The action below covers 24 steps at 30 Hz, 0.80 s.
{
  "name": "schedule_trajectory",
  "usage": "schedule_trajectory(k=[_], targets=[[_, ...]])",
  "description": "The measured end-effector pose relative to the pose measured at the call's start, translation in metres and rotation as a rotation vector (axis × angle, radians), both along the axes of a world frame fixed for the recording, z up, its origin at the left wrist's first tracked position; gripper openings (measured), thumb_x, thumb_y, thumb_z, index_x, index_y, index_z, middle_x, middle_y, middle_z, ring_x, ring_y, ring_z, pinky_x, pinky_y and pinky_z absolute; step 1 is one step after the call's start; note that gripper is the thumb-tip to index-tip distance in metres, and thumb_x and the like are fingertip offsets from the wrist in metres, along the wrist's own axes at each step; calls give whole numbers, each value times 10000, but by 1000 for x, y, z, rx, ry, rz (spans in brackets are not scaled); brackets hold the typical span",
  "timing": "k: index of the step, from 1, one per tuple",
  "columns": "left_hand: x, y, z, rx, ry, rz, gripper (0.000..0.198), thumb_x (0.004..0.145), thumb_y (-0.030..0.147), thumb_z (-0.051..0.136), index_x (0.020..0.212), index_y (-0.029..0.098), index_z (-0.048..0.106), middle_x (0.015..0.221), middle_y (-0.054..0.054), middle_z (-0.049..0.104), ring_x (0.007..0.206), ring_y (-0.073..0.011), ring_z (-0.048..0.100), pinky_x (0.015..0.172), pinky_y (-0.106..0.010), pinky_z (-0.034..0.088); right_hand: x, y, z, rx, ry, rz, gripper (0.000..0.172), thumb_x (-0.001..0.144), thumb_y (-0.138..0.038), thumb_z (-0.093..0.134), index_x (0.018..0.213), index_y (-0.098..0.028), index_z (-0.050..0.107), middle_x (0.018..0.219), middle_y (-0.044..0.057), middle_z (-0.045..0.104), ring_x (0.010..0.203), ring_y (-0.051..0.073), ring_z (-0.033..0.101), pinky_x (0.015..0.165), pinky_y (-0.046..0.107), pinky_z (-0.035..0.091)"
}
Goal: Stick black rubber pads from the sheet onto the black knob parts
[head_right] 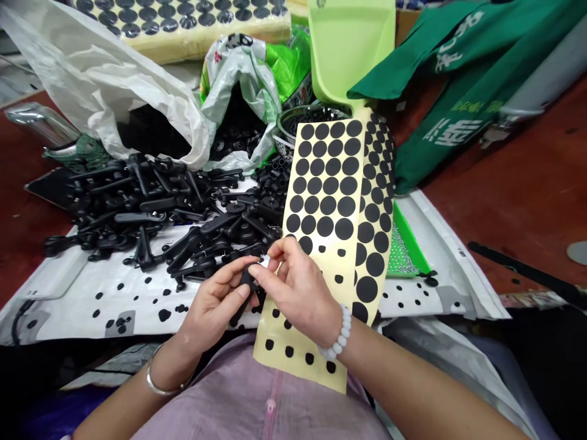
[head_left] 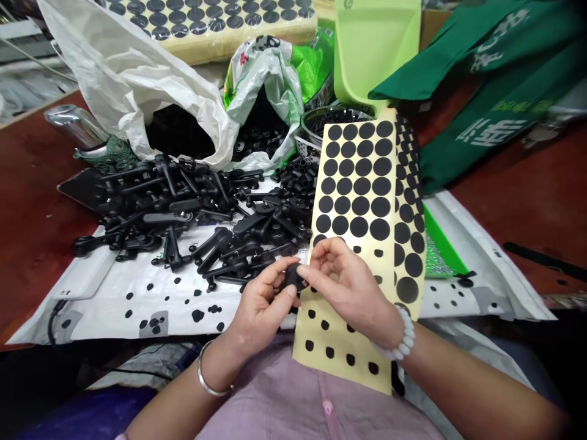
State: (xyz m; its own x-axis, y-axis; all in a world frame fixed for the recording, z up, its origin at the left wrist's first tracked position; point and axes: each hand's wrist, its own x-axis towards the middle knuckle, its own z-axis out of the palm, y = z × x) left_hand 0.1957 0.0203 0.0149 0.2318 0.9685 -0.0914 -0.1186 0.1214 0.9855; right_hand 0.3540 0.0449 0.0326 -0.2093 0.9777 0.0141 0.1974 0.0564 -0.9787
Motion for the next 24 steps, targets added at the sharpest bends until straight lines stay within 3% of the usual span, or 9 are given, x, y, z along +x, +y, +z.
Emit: schedule_trajectory(k=[4, 7, 9, 11, 13, 15, 18, 21, 24], targets=[[-2, 1, -3, -60, -8, 47, 281, 867, 376, 544, 1078, 196, 586, 803, -15, 630, 624, -111, 587, 577, -218, 492, -6, -3, 9, -180, 270, 198, 189, 879, -374, 545, 828, -214, 457, 763, -10, 524, 668, 152, 577, 595, 284, 509], [-9, 3, -1, -108, 3, 61, 276, 824, 413, 597, 973, 181, 596, 722, -4, 615, 571, -111, 580, 514, -205, 478, -4, -8, 15, -144, 218, 286, 128, 897, -321, 482, 836, -209, 487, 728, -13, 519, 659, 146, 561, 601, 277, 497], [-18, 6, 5, -37, 58, 95, 277, 817, 415, 604, 957, 177, 599, 653, 4, 602, 543, -115, 572, 498, -205, 471, 4, -7, 15, -23, 46, 285, 94, 898, -284, 464, 877, -207, 514, 768, 6, 545, 688, 158, 553, 621, 293, 481], [-30, 12, 12, 150, 203, 244, 261, 828, 386, 592, 992, 184, 609, 693, -7, 625, 566, -124, 580, 545, -227, 487, 16, 0, 13, 211, -223, 204, 108, 904, -249, 447, 897, -191, 538, 823, 42, 567, 735, 184, 546, 659, 332, 460], [-43, 21, 17, 421, 474, 446, 291, 822, 329, 605, 1085, 205, 609, 889, -37, 664, 720, -157, 617, 709, -277, 506, 29, 10, 8, 483, -516, 69, 160, 915, -218, 419, 872, -168, 564, 861, 83, 582, 780, 216, 539, 704, 379, 431], [-53, 32, 18, 659, 816, 534, 390, 808, 289, 614, 1190, 218, 579, 1094, -66, 637, 944, -214, 600, 900, -346, 447, 40, 21, 2, 674, -771, -46, 215, 921, -189, 397, 842, -151, 594, 880, 112, 592, 801, 244, 525, 741, 416, 405], [-62, 45, 12, 797, 1169, 431, 416, 823, 309, 576, 1223, 191, 569, 1218, -122, 571, 1112, -281, 525, 991, -427, 368, 49, 32, -4, 776, -1051, -108, 235, 912, -167, 413, 842, -147, 636, 879, 123, 594, 798, 264, 497, 780, 441, 384], [-62, 51, 4, 796, 1275, 349, 413, 841, 340, 544, 1214, 165, 567, 1295, -169, 500, 1166, -307, 488, 995, -459, 362, 51, 35, -6, 785, -1229, -107, 190, 894, -190, 478, 884, -126, 656, 877, 133, 582, 808, 275, 476, 816, 451, 371], [-52, 50, 1, 822, 1318, 372, 465, 830, 343, 562, 1250, 148, 521, 1377, -208, 407, 1262, -356, 393, 1022, -525, 315, 49, 34, -9, 776, -1348, -91, 191, 891, -233, 516, 905, -106, 658, 870, 126, 561, 814, 268, 464, 859, 444, 350]])
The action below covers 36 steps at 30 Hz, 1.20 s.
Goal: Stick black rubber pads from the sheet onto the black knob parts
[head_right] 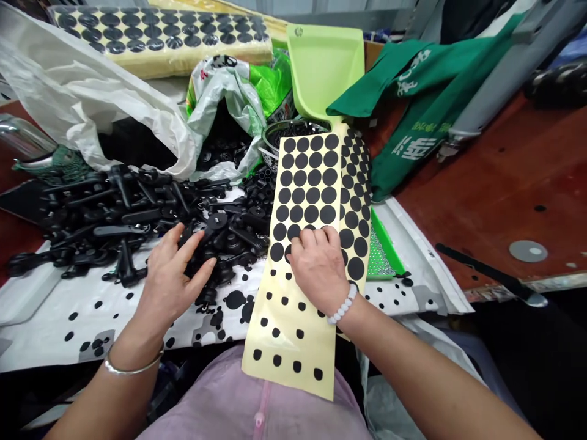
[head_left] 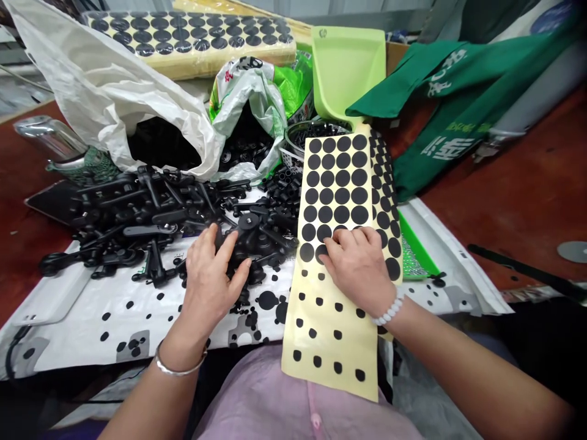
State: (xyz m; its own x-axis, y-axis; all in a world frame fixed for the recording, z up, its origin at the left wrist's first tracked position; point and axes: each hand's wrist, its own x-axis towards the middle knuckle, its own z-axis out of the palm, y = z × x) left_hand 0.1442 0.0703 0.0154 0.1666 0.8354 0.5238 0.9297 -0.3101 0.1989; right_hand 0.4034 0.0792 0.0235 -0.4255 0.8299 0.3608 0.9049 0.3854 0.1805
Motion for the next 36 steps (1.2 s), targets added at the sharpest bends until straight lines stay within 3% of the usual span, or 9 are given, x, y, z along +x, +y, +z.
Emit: schedule_trajectory(k=[2, 4, 7, 9, 15, 20, 30, 36], targets=[[14, -5, -1, 83, -13, -25, 474, 819, 322, 582, 1250, 139, 506, 1400, -221, 378, 1304, -374, 335, 1035, -560, 283, -1, 0, -3, 3, -43, -9, 180, 892, -233, 518, 878, -118, 656, 852, 110, 548, 807, 259, 455, 877, 437, 336], [33, -12, -3, 144, -27, -161, 438, 821, 293, 580, 1224, 136, 513, 1375, -212, 423, 1301, -350, 353, 1047, -551, 287, -1, 0, -5, 13, -62, -8, 153, 881, -199, 525, 820, -136, 650, 828, 95, 538, 793, 249, 446, 885, 432, 322], [64, -24, -15, 25, 36, -442, 394, 843, 300, 549, 1192, 116, 534, 1313, -200, 507, 1263, -316, 420, 1050, -509, 328, -1, 0, -8, 28, -78, 9, 143, 836, -120, 547, 722, -150, 628, 782, 80, 525, 766, 237, 435, 889, 428, 303], [80, -29, -27, -101, 80, -514, 421, 853, 337, 536, 1199, 97, 536, 1312, -210, 511, 1259, -327, 431, 1047, -508, 341, -2, 0, -8, 28, -88, 21, 148, 806, -89, 561, 681, -149, 612, 748, 73, 515, 750, 232, 432, 885, 425, 299], [91, -30, -48, -230, 96, -468, 537, 870, 406, 503, 1296, 83, 463, 1360, -224, 462, 1289, -343, 399, 1063, -516, 318, -3, 9, -6, 3, -97, 13, 124, 787, -116, 588, 666, -135, 605, 749, 78, 526, 767, 239, 454, 886, 427, 286], [90, -30, -50, -265, 96, -460, 559, 875, 429, 488, 1309, 80, 448, 1371, -221, 454, 1300, -337, 386, 1076, -509, 297, -6, 16, -6, -6, -100, 23, 158, 790, -94, 567, 641, -138, 596, 712, 67, 520, 726, 227, 457, 874, 430, 282], [90, -32, -53, -276, 113, -443, 575, 908, 457, 403, 1331, 69, 425, 1391, -214, 434, 1301, -326, 385, 1099, -485, 250, 1, 5, -9, 55, -69, 39, 196, 861, -132, 522, 689, -144, 615, 688, 41, 519, 686, 197, 475, 835, 383, 313], [91, -32, -54, -289, 122, -443, 575, 916, 465, 379, 1342, 78, 405, 1398, -202, 429, 1313, -307, 366, 1108, -478, 223, -3, 14, -10, 86, -145, 62, 201, 811, -63, 497, 645, -136, 584, 662, 63, 517, 670, 222, 464, 807, 403, 324]])
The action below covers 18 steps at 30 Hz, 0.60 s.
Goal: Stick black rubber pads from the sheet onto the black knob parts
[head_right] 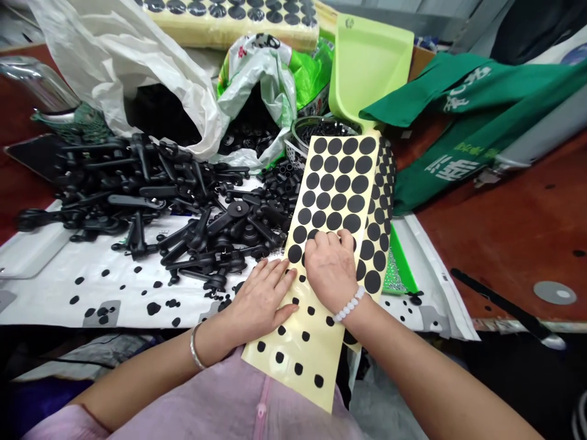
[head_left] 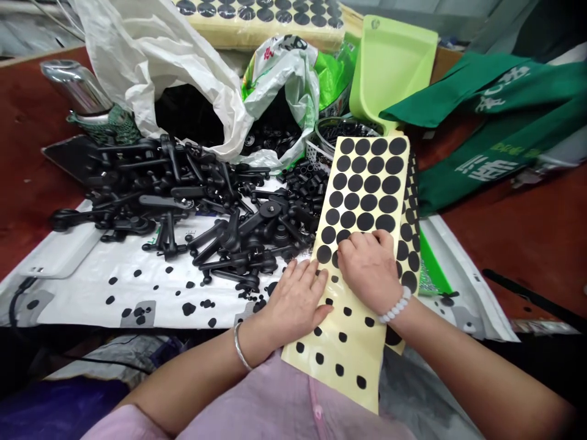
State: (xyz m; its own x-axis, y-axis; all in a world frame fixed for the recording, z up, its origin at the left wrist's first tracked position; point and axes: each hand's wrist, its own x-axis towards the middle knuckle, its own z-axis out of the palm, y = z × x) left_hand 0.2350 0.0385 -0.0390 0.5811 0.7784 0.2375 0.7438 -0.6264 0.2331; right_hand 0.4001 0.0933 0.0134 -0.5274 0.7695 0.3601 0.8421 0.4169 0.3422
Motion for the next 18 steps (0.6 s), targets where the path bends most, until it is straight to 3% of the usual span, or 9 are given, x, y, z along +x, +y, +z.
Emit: schedule_trajectory(k=[9, 18], targets=[[0, 0, 2, 37, 0, 4, 567, 907, 462, 405, 1323, 78, 429, 1382, -184, 455, 1290, -308, 389, 1101, -465, 230, 8, -28, -4, -30, -37, 108, 253, 851, -89, 478, 619, -153, 552, 627, 37, 492, 633, 196, 463, 843, 407, 349], [0, 0, 2, 20, -28, 7, 585, 892, 471, 433, 1326, 78, 418, 1383, -181, 452, 1285, -308, 388, 1102, -460, 225, 9, -32, 9, 9, 191, 207, 211, 930, -154, 469, 741, -139, 562, 696, 45, 586, 632, 178, 543, 816, 405, 368]])
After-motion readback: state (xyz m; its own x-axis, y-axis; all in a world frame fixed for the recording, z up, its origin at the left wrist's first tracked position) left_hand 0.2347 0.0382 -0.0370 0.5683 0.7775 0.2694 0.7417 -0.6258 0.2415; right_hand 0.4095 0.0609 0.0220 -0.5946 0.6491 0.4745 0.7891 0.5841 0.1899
